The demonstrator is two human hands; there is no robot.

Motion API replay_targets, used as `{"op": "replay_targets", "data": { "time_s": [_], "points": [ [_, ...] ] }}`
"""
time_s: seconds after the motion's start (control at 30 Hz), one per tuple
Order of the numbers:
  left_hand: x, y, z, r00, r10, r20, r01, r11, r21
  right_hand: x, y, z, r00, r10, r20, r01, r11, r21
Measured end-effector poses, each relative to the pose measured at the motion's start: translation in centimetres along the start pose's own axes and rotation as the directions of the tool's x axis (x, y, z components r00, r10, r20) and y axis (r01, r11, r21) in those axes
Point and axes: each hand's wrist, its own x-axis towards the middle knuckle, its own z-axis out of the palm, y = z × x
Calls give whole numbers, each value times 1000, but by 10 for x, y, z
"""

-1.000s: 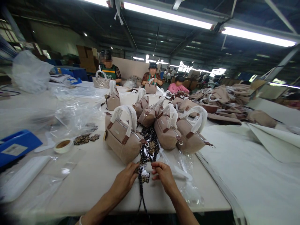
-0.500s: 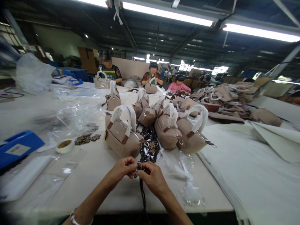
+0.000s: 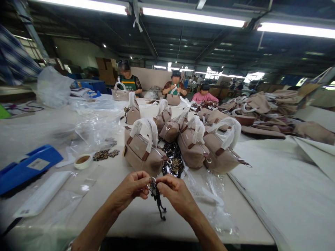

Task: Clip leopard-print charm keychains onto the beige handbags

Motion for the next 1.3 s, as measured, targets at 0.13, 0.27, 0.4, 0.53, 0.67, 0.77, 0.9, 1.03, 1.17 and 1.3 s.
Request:
{"op": "replay_targets", "data": {
  "time_s": [0.13, 0.27, 0.4, 0.53, 0.67, 0.77, 0.9, 1.03, 1.17, 1.3],
  "points": [
    [-2, 1, 0, 1000, 14, -18, -14, 1000, -13, -1, -3, 8, 994, -110, -13, 107, 982, -155],
    [-5, 0, 0, 999, 46, -24, -46, 999, -24, -1, -5, 16, 977, -209, -45, 186, 936, -299],
    [-7, 1, -1, 976, 202, -79, -192, 974, 121, 2, -4, 18, 989, -139, -53, 128, 977, -173],
    [-7, 0, -2, 913, 408, -19, -388, 879, 277, 6, -3, 19, 982, -109, -156, 93, 990, -107],
    [-7, -5, 1, 935, 347, 74, -354, 900, 254, 8, -5, 21, 960, -121, -252, 105, 992, -75],
    [-7, -12, 6, 929, 329, 167, -363, 899, 246, 10, -8, 21, 966, -28, -257, 40, 998, 41],
    [-8, -15, 8, 958, 246, 147, -277, 925, 260, 13, -13, 19, 969, 25, -244, -8, 998, 70],
    [-13, -4, 3, 938, 343, 58, -325, 806, 494, 13, -17, 15, 991, 74, -115, -68, 996, 58],
    [-14, 2, -3, 784, 606, 135, -477, 450, 755, 14, -18, 12, 993, 119, -2, -115, 965, 234],
    [-12, -3, -7, 627, 743, 235, -559, 219, 800, 14, -14, 12, 982, 185, 25, -180, 903, 391]
  ]
}}
